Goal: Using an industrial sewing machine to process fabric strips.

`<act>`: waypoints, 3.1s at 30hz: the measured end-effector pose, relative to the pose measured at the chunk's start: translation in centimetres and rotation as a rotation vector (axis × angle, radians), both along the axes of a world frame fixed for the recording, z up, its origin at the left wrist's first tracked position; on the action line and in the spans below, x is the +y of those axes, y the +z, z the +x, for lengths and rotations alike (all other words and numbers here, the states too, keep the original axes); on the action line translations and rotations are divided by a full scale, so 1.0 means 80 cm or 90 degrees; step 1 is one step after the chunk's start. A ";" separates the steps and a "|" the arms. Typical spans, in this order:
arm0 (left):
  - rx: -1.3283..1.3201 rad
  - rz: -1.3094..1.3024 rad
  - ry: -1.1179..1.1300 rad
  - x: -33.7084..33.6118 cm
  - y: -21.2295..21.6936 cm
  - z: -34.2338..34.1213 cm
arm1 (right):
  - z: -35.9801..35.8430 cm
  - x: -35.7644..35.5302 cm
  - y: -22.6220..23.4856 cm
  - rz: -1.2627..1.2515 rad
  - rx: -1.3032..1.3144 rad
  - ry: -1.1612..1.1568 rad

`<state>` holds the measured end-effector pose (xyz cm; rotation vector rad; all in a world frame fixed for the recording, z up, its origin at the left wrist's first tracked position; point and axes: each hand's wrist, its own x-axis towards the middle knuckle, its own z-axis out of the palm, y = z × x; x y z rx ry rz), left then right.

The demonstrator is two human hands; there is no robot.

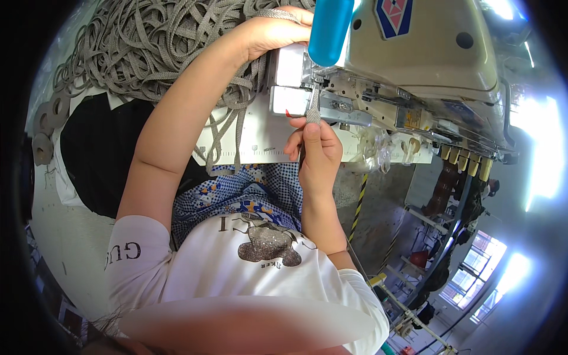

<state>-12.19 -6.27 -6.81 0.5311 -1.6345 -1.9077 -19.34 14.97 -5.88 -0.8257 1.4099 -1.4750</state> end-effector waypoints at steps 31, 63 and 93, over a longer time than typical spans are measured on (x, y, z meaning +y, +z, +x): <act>-0.060 0.175 0.094 0.000 -0.039 -0.018 | -0.181 0.771 0.057 1.217 0.870 -0.616; -0.090 0.198 0.129 -0.079 -0.098 0.045 | -0.060 0.200 -0.063 0.128 0.733 0.120; 0.067 0.113 0.029 0.016 0.023 0.007 | -0.003 0.002 0.011 0.064 0.015 0.012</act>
